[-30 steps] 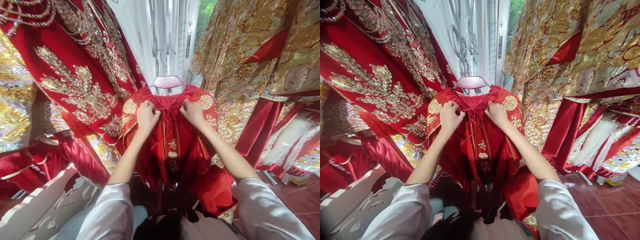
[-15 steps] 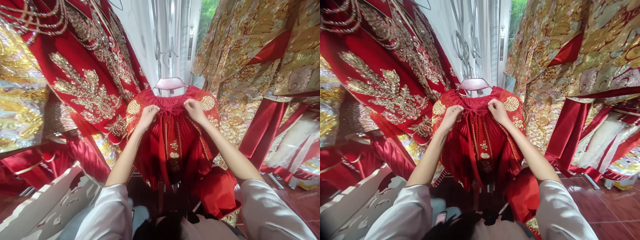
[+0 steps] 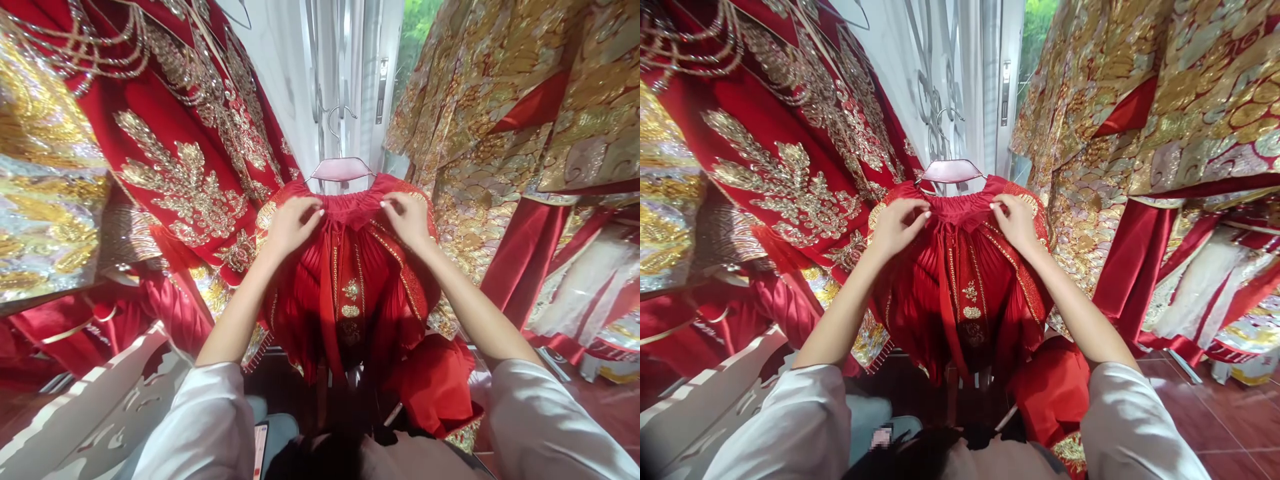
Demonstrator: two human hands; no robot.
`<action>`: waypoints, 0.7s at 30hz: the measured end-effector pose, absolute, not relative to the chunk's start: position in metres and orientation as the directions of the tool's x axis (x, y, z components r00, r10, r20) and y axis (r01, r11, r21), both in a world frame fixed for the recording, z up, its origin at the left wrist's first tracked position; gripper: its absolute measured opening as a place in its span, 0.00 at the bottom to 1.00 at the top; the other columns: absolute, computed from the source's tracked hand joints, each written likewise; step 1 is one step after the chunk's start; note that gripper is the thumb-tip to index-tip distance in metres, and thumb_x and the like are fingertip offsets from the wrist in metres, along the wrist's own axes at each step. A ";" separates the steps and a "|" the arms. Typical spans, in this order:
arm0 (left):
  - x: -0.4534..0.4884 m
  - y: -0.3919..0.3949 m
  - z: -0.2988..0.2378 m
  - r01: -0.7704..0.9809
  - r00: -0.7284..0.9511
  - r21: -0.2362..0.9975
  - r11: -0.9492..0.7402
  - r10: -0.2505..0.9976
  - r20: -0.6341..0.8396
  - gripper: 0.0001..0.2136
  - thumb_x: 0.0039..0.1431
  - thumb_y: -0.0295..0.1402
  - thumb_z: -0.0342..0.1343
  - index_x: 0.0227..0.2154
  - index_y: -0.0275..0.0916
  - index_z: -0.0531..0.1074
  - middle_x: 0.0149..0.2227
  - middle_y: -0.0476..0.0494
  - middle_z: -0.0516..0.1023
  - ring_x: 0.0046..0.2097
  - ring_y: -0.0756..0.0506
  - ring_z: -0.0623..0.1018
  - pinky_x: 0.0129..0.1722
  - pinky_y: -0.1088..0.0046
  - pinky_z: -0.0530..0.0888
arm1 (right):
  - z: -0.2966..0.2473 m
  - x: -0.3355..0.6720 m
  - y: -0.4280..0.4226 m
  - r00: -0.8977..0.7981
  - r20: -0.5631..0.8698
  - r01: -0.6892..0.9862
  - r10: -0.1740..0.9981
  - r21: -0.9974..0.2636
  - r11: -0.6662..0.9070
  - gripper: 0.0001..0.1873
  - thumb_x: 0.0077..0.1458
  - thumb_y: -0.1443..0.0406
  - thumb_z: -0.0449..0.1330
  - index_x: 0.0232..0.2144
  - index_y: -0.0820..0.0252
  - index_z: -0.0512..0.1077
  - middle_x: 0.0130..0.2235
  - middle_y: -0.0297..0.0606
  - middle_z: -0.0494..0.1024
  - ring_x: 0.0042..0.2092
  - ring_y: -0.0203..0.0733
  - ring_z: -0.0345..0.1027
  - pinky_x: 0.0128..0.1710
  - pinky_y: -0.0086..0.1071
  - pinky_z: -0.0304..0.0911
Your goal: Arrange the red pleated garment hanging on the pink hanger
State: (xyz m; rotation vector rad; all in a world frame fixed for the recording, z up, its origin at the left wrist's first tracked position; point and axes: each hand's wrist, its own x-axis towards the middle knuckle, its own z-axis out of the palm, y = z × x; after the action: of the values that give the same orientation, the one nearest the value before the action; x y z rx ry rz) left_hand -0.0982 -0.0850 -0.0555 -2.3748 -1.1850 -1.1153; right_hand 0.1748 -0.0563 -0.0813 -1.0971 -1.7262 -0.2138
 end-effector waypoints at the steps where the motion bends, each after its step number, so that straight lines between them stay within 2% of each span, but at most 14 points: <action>1: -0.104 -0.084 -0.048 0.763 0.413 0.015 -0.646 0.506 0.757 0.14 0.62 0.39 0.47 0.44 0.39 0.72 0.46 0.42 0.76 0.47 0.42 0.72 0.49 0.63 0.66 | -0.080 0.184 -0.058 -0.034 0.867 0.792 0.497 -0.280 0.543 0.16 0.58 0.58 0.53 0.40 0.61 0.74 0.42 0.45 0.76 0.41 0.45 0.69 0.42 0.38 0.63; 3: -0.116 -0.075 -0.034 0.769 0.459 -0.085 -0.633 0.455 0.763 0.20 0.62 0.42 0.46 0.54 0.40 0.66 0.56 0.39 0.69 0.56 0.38 0.66 0.57 0.57 0.60 | -0.080 0.205 -0.060 -0.010 0.909 0.855 0.417 -0.208 0.475 0.23 0.58 0.54 0.52 0.50 0.60 0.70 0.53 0.48 0.71 0.52 0.52 0.65 0.51 0.45 0.59; 5: -0.128 -0.056 -0.024 0.785 0.460 -0.068 -0.615 0.505 0.730 0.25 0.62 0.44 0.45 0.57 0.35 0.62 0.58 0.34 0.66 0.57 0.37 0.65 0.57 0.56 0.61 | -0.082 0.226 -0.057 -0.016 0.889 0.847 0.458 -0.232 0.479 0.28 0.57 0.49 0.51 0.53 0.61 0.69 0.55 0.49 0.69 0.55 0.54 0.63 0.53 0.47 0.58; 6: -0.133 -0.045 -0.022 0.790 0.454 -0.029 -0.612 0.552 0.700 0.25 0.62 0.44 0.44 0.56 0.32 0.63 0.56 0.32 0.68 0.55 0.37 0.67 0.55 0.57 0.63 | -0.084 0.234 -0.055 -0.036 0.865 0.821 0.500 -0.260 0.508 0.30 0.58 0.48 0.48 0.52 0.61 0.70 0.53 0.48 0.71 0.54 0.53 0.65 0.53 0.45 0.59; 8: -0.138 -0.023 -0.021 0.787 0.438 0.074 -0.613 0.638 0.633 0.22 0.63 0.44 0.42 0.48 0.30 0.69 0.46 0.33 0.75 0.46 0.39 0.73 0.49 0.60 0.68 | -0.086 0.246 -0.049 -0.086 0.821 0.773 0.565 -0.303 0.558 0.30 0.59 0.46 0.44 0.45 0.62 0.73 0.45 0.46 0.76 0.46 0.50 0.70 0.47 0.40 0.62; 9: -0.139 -0.014 -0.022 0.781 0.414 0.130 -0.611 0.661 0.626 0.20 0.63 0.43 0.42 0.41 0.31 0.72 0.39 0.36 0.76 0.40 0.41 0.74 0.45 0.62 0.70 | -0.087 0.250 -0.046 -0.090 0.810 0.768 0.580 -0.314 0.558 0.31 0.60 0.45 0.42 0.39 0.62 0.74 0.38 0.45 0.78 0.40 0.48 0.71 0.43 0.37 0.63; 10: -0.139 -0.008 -0.025 0.774 0.367 0.186 -0.606 0.667 0.648 0.19 0.63 0.41 0.42 0.35 0.33 0.73 0.32 0.40 0.76 0.36 0.43 0.74 0.42 0.65 0.70 | -0.087 0.253 -0.043 -0.066 0.811 0.777 0.581 -0.323 0.540 0.32 0.59 0.44 0.41 0.30 0.61 0.73 0.30 0.42 0.76 0.33 0.45 0.70 0.37 0.35 0.63; 12: -0.138 -0.005 -0.032 0.755 0.195 0.297 -0.584 0.633 0.749 0.17 0.63 0.40 0.44 0.27 0.35 0.72 0.25 0.45 0.72 0.31 0.46 0.71 0.39 0.68 0.70 | -0.089 0.256 -0.039 0.035 0.831 0.799 0.555 -0.357 0.484 0.33 0.58 0.41 0.40 0.17 0.59 0.62 0.19 0.36 0.63 0.24 0.38 0.58 0.29 0.32 0.57; 14: -0.136 -0.011 -0.041 0.726 -0.009 0.406 -0.555 0.583 0.812 0.16 0.63 0.38 0.44 0.25 0.36 0.71 0.23 0.46 0.69 0.30 0.47 0.70 0.38 0.69 0.69 | -0.094 0.257 -0.036 0.172 0.842 0.786 0.511 -0.430 0.444 0.32 0.57 0.39 0.38 0.15 0.57 0.52 0.17 0.31 0.53 0.22 0.34 0.48 0.26 0.31 0.51; 16: -0.138 -0.023 -0.048 0.702 -0.117 0.466 -0.539 0.558 0.821 0.15 0.62 0.37 0.45 0.27 0.35 0.72 0.26 0.46 0.71 0.31 0.47 0.71 0.40 0.70 0.69 | -0.100 0.258 -0.033 0.272 0.827 0.758 0.492 -0.499 0.420 0.31 0.57 0.40 0.37 0.16 0.56 0.49 0.18 0.31 0.51 0.23 0.34 0.45 0.26 0.31 0.49; 19: -0.147 -0.038 -0.047 0.696 -0.013 0.453 -0.557 0.621 0.784 0.13 0.59 0.39 0.50 0.35 0.35 0.74 0.33 0.44 0.75 0.35 0.47 0.72 0.42 0.69 0.69 | -0.100 0.257 -0.029 0.294 0.778 0.769 0.555 -0.538 0.346 0.29 0.60 0.44 0.39 0.16 0.56 0.50 0.18 0.31 0.51 0.23 0.35 0.49 0.28 0.32 0.52; 21: -0.156 -0.041 -0.039 0.694 0.106 0.447 -0.565 0.693 0.713 0.15 0.59 0.42 0.50 0.36 0.36 0.74 0.33 0.44 0.75 0.35 0.47 0.71 0.40 0.70 0.69 | -0.089 0.253 -0.026 0.207 0.773 0.803 0.600 -0.485 0.347 0.29 0.61 0.47 0.42 0.15 0.57 0.54 0.18 0.32 0.55 0.25 0.37 0.54 0.33 0.33 0.56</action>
State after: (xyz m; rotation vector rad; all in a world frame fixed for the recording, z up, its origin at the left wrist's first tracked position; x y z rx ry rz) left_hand -0.1562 -0.0411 -0.0389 -2.3360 -1.4646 -1.5051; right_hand 0.2528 -0.0263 -0.0889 -1.3428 -1.4829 -0.2261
